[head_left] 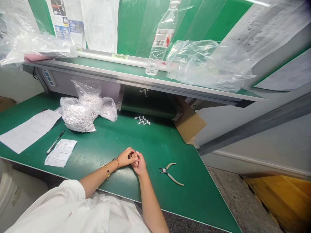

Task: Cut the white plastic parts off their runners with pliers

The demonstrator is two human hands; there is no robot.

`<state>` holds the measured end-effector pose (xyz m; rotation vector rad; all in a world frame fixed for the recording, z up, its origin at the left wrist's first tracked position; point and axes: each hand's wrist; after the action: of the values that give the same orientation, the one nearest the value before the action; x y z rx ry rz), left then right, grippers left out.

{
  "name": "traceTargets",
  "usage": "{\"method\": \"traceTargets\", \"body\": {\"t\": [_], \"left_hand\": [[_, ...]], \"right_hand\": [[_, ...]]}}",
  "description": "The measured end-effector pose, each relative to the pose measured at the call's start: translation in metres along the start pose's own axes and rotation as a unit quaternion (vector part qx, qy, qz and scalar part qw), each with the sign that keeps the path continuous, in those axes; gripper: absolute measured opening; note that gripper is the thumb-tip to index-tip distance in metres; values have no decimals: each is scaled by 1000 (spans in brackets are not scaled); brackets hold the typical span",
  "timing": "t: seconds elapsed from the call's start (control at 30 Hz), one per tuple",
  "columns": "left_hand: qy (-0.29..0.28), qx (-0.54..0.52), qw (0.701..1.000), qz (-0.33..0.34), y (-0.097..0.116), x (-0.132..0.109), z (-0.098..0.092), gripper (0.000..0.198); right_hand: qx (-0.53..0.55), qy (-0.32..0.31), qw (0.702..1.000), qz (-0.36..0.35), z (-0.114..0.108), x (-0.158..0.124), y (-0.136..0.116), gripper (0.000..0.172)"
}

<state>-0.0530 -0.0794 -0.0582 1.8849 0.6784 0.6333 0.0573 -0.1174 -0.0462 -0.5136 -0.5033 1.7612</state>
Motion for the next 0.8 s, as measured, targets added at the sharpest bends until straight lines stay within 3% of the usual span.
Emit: {"method": "traceTargets", "body": {"t": [0.23,0.6,0.8], "left_hand": [[-41,-88,993,-65,-6,0,-1,41],[-30,-68,997,-23,-6,-1,-1,42],[-56,-103,992,-54,-6,0,-2,42]], "right_hand": [[-44,0,999,-13,3,-3,4,53],[-57,-16,998,-24,-1,-2,6,50],[-62,-19,998,-22,-2,-1,6,52]]}}
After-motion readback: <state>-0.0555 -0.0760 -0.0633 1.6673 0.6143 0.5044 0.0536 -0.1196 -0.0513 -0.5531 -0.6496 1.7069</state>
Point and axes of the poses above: each hand's wrist, its own x-axis towards the middle knuckle, its own z-axis out of the palm, y = z × x, and after that the axes turned 11 degrees about -y, right-handed
